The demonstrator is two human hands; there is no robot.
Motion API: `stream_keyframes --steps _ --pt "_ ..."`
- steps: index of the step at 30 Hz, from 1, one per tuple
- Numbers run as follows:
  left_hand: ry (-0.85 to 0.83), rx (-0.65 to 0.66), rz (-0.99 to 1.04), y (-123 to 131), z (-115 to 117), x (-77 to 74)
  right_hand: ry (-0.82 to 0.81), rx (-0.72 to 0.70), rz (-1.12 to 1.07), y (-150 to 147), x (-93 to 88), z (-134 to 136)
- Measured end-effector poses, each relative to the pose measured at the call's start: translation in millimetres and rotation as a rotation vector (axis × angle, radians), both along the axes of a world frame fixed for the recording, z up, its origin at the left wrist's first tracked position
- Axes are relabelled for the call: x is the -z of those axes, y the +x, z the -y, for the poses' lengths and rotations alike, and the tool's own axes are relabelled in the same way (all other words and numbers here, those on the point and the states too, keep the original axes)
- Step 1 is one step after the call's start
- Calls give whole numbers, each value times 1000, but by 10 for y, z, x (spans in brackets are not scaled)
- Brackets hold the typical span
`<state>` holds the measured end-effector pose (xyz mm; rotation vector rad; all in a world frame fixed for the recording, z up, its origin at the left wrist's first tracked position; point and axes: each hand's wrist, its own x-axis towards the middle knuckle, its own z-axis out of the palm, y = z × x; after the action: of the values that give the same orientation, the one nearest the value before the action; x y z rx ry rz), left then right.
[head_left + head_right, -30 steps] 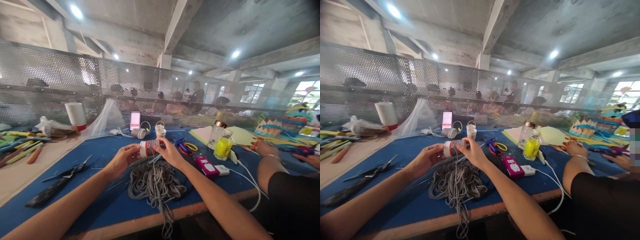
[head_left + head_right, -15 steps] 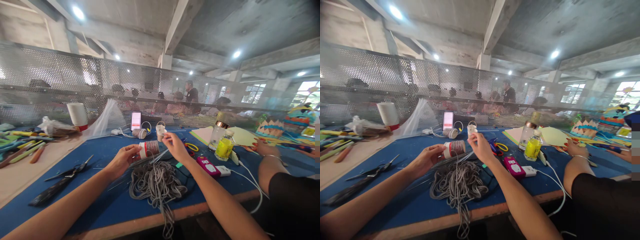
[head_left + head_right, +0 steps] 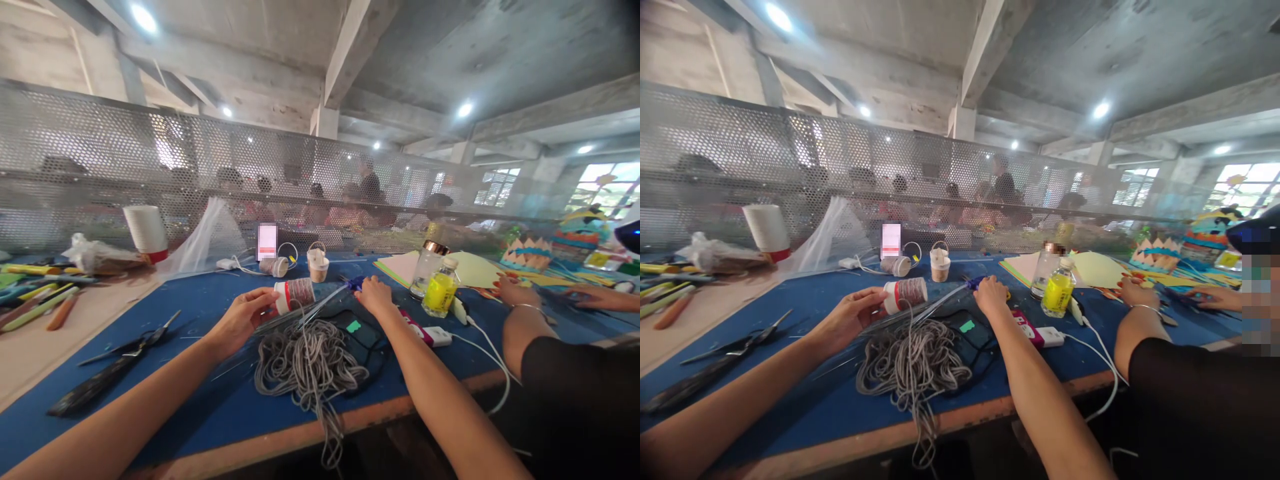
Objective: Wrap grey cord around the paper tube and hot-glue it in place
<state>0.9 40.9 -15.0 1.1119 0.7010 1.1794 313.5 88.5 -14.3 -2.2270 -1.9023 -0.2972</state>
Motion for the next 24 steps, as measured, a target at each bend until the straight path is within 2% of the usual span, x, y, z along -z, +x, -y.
stream_keyframes --steps 14,24 --pt "-8 -18 26 -8 -9 -10 56 25 -22 -42 45 -48" --pt "-1 -84 53 -5 -3 -28 247 75 -214 7 -1 -65"
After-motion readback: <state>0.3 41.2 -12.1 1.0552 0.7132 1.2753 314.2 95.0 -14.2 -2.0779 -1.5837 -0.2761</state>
